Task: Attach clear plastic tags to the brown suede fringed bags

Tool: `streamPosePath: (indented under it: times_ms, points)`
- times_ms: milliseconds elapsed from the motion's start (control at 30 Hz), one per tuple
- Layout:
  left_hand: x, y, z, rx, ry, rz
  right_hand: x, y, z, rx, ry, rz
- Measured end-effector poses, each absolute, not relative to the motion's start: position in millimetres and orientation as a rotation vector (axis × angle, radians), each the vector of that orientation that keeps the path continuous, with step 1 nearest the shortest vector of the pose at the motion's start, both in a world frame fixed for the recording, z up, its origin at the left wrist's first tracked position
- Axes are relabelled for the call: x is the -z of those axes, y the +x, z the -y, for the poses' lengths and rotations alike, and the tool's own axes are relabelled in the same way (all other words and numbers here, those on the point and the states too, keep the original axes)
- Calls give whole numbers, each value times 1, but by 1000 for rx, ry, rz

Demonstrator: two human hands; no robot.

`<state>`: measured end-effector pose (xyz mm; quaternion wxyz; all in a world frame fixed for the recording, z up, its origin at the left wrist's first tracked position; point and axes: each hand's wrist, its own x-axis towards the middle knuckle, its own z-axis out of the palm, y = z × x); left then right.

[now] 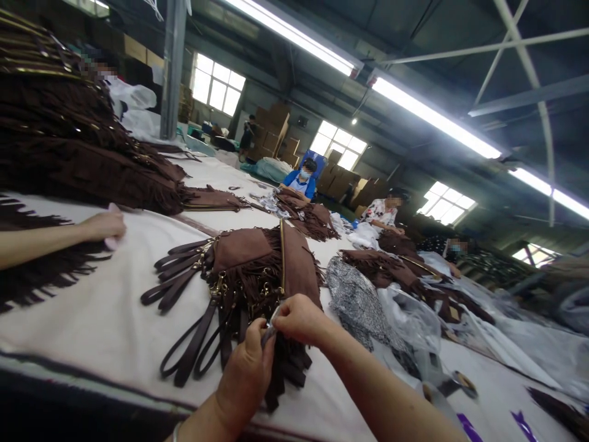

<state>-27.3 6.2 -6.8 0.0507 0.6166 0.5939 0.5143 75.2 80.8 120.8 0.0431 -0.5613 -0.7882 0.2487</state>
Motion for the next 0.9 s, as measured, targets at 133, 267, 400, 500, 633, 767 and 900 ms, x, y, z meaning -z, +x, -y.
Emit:
streamPosePath:
  times_ms: [133, 267, 400, 500, 633, 767, 900]
  points:
    - [7, -27, -6, -1602, 1954, -1791, -122, 70, -78, -598, -1712, 2459]
    - [3, -28, -7, -1622, 1971, -1657, -125, 70, -74, -541, -1721, 2474]
    - [-7, -29, -7, -1502, 1761, -1624, -123, 80, -69, -655, -1686, 2427]
    - [-19, -30, -5, -1350, 1528, -1611, -116, 91, -63, -772, -1664, 2339]
    - [-26, -27, -4, -1260, 1274, -1524, -97, 100, -51, -840, -1642, 2108]
    - [-26, -22, -6, -1212, 1105, -1438, -73, 104, -37, -834, -1629, 1816]
    - [-30, -18, -5, -1158, 998, -1371, -60, 107, -27, -888, -1611, 1632]
